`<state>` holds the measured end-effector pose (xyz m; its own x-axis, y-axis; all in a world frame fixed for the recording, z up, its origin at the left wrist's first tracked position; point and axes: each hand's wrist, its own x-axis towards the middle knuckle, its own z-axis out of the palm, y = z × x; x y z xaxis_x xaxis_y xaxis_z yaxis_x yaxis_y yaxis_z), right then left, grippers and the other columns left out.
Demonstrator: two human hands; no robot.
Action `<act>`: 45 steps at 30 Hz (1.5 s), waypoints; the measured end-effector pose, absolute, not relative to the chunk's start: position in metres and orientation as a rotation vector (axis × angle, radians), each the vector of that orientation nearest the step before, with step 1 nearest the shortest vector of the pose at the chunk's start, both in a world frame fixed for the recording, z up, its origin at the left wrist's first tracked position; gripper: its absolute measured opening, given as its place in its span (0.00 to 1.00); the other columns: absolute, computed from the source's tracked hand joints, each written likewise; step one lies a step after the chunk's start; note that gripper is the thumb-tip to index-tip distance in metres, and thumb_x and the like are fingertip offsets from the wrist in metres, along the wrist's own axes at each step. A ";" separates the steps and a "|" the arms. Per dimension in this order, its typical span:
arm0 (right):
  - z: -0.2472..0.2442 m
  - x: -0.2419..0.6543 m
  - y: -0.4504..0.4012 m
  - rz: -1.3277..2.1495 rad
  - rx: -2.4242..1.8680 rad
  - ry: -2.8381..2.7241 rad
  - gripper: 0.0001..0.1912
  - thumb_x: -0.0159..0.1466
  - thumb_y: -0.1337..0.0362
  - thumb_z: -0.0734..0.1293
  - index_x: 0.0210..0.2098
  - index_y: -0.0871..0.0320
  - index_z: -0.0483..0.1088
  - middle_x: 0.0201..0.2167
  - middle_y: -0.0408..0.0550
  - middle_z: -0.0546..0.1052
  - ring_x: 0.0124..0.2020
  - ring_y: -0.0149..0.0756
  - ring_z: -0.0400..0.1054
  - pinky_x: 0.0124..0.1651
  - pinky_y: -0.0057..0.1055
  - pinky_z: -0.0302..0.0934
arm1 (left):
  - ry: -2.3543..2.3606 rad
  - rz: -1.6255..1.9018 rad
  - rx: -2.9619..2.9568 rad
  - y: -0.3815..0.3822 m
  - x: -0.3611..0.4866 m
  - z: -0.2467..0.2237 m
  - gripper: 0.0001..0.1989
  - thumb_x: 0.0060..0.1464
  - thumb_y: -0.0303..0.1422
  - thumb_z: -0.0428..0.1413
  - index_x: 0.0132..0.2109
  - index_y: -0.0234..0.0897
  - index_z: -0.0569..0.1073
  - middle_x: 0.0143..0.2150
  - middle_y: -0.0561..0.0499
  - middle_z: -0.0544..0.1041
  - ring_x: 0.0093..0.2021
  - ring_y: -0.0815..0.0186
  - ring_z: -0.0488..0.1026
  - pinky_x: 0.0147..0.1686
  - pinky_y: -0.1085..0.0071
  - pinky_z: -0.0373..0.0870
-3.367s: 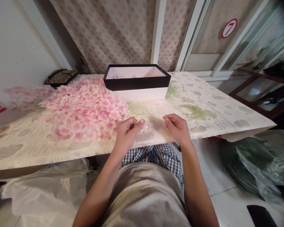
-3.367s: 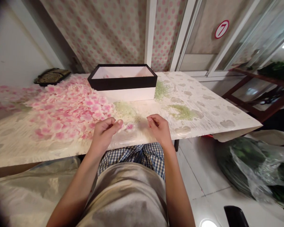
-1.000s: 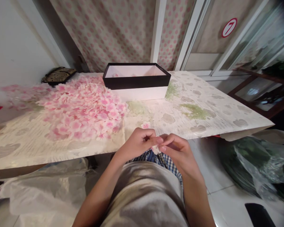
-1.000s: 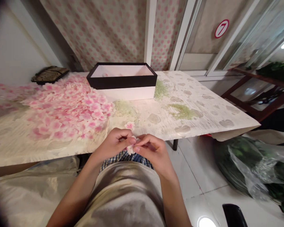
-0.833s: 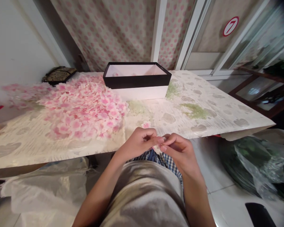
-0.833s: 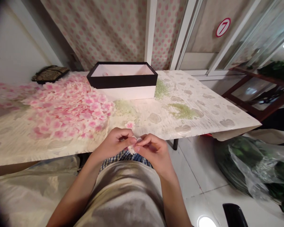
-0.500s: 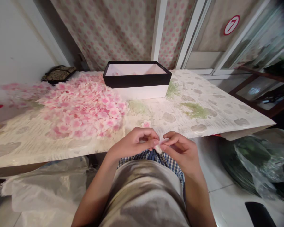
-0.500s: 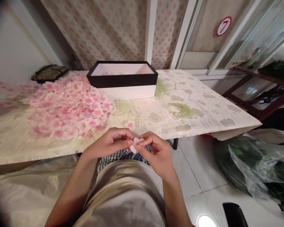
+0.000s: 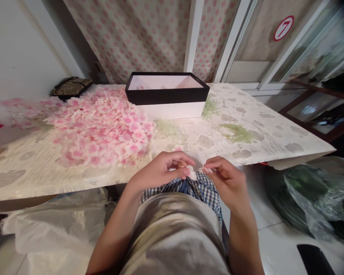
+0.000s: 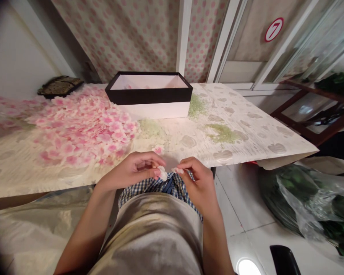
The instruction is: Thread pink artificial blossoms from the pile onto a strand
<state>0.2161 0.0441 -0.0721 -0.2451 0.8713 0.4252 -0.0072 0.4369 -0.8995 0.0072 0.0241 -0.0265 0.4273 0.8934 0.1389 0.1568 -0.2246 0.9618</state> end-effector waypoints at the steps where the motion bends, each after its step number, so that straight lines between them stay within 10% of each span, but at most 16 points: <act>1: -0.072 0.219 0.045 1.055 -0.752 -1.565 0.05 0.60 0.71 0.69 0.33 0.54 0.73 0.32 0.43 0.73 0.34 0.31 0.67 0.36 0.29 0.60 | 0.943 0.926 1.675 0.024 0.007 -0.026 0.08 0.56 0.29 0.58 0.45 0.34 0.74 0.34 0.51 0.76 0.33 0.71 0.74 0.35 0.77 0.69; 25: -0.059 0.221 0.034 1.123 -0.426 -1.747 0.09 0.59 0.72 0.71 0.32 0.49 0.78 0.52 0.46 0.67 0.52 0.39 0.64 0.54 0.40 0.58 | 1.048 0.876 1.700 0.015 0.014 -0.021 0.06 0.59 0.34 0.56 0.40 0.36 0.70 0.28 0.54 0.75 0.30 0.71 0.74 0.31 0.78 0.67; 33: -0.065 0.206 0.030 0.939 -0.516 -1.660 0.13 0.60 0.73 0.70 0.37 0.47 0.77 0.34 0.44 0.75 0.36 0.35 0.70 0.36 0.32 0.64 | 1.007 0.940 2.080 0.018 0.016 -0.013 0.09 0.61 0.33 0.53 0.34 0.34 0.72 0.34 0.51 0.68 0.35 0.68 0.67 0.35 0.72 0.64; 45: -0.063 0.211 0.029 0.945 -0.563 -1.756 0.11 0.58 0.75 0.71 0.33 0.51 0.75 0.36 0.44 0.72 0.38 0.34 0.69 0.37 0.31 0.63 | 0.976 0.729 2.147 0.016 0.021 -0.012 0.10 0.61 0.26 0.51 0.30 0.33 0.70 0.28 0.53 0.69 0.29 0.71 0.66 0.32 0.75 0.60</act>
